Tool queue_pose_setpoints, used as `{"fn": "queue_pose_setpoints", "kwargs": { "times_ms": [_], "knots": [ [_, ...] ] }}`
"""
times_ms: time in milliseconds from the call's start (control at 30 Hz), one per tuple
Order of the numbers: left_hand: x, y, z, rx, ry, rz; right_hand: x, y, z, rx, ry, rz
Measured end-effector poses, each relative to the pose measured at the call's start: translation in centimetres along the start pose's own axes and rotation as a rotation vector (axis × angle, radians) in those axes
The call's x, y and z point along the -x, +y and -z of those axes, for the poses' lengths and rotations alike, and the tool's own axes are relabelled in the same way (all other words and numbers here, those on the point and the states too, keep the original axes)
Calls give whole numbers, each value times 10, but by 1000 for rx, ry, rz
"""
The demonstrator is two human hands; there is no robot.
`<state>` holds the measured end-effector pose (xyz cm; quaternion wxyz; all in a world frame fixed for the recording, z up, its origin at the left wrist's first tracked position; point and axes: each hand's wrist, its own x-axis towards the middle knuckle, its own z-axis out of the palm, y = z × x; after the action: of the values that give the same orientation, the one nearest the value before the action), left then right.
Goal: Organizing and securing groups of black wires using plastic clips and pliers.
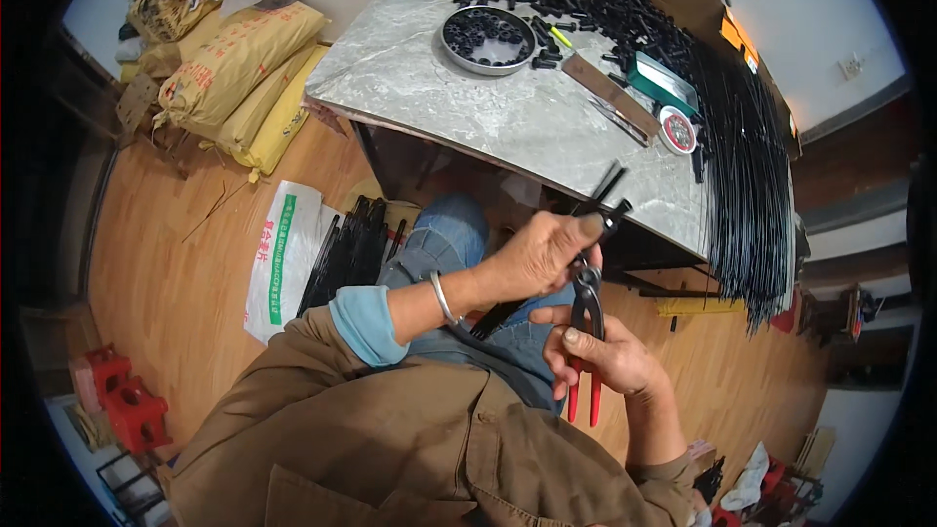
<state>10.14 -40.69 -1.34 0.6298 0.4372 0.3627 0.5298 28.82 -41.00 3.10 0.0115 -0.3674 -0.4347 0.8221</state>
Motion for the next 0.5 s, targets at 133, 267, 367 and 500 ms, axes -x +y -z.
{"fn": "queue_pose_setpoints", "kwargs": {
  "times_ms": [133,267,367,500],
  "knots": [
    [-4,-2,8,96,-4,65,8,-2,-4,-219,-14,21],
    [-5,-2,1,56,-26,29,10,-8,-2,-285,-64,33],
    [-5,-1,2,37,-15,34,5,-7,-5,-290,-57,-30],
    [-2,2,-1,2,16,24,1,-8,-11,-338,-30,-15]
  ]
}}
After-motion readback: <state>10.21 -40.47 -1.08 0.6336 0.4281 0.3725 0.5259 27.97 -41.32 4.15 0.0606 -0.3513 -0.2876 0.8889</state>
